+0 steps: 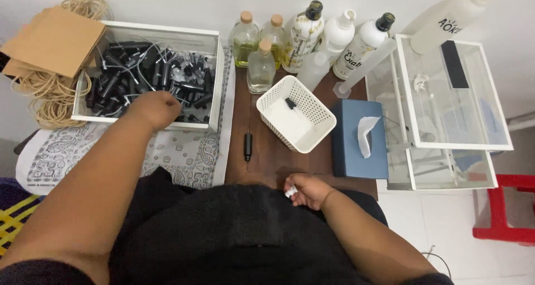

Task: The person is cleaning perfume sprayer assemblies by wiping the tubes with a cloth and then sorting them into a basket.

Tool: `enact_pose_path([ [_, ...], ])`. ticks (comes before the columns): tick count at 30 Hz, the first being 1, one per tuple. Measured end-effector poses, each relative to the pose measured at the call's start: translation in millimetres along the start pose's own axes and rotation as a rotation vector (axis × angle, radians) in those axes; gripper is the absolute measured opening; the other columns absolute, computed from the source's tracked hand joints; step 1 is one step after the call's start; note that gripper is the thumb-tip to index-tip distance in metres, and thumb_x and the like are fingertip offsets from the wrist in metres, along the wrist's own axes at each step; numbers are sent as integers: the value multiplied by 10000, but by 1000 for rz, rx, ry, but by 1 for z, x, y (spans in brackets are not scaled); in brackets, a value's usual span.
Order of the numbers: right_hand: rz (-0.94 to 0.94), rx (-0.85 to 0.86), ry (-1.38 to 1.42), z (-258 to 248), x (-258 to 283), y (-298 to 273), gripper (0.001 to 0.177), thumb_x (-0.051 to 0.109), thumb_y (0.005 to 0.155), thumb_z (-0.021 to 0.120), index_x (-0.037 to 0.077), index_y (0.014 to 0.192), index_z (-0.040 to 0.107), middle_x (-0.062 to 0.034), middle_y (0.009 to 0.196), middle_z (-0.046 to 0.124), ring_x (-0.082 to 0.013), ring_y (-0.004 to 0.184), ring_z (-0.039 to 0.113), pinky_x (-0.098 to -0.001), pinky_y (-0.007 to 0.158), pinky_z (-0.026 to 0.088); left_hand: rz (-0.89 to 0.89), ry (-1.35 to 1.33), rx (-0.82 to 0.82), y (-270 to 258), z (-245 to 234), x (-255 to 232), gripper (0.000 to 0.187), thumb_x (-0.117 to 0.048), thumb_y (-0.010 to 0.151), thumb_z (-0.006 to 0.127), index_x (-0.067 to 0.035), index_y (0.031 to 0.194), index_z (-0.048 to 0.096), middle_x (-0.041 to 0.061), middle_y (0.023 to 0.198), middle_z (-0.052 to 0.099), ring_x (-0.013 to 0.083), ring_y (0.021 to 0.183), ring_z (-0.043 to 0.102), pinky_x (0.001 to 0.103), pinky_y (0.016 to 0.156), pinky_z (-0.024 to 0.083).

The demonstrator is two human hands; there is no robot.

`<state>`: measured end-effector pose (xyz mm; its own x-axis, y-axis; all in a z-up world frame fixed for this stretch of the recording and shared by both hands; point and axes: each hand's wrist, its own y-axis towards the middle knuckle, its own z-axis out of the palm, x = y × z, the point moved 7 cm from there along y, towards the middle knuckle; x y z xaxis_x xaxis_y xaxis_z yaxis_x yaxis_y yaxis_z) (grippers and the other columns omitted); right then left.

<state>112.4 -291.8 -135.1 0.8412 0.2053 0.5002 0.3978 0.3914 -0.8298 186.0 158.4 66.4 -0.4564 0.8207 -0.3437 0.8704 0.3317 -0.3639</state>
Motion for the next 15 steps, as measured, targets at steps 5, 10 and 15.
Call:
enact_pose_path([
  [5, -5, -60, -96, -5, 9, -1, 253, 340, 876, 688, 117, 771, 631, -70, 778, 619, -170, 543, 520, -294, 399, 488, 34, 39, 125, 64, 51, 1, 397, -379, 931, 630, -229, 1280, 749, 67, 1232, 738, 330, 1210, 653, 471, 1008, 520],
  [10, -3, -104, -139, -4, 13, -9, 297, 355, 871, 717, 113, 729, 618, -81, 764, 628, -182, 525, 489, -297, 380, 428, -27, 300, 101, 45, 32, -23, 408, -276, 871, 656, -99, 1218, 777, 170, 1203, 703, 424, 1183, 629, 547, 949, 545],
  [15, -7, -82, -159, 11, 31, -32, 249, 297, 872, 684, 116, 736, 580, -75, 763, 591, -167, 537, 477, -270, 381, 415, -87, 179, -111, 31, -8, -24, 452, -357, 911, 650, -113, 1281, 737, 188, 1348, 581, 475, 1247, 544, 570, 1012, 486],
])
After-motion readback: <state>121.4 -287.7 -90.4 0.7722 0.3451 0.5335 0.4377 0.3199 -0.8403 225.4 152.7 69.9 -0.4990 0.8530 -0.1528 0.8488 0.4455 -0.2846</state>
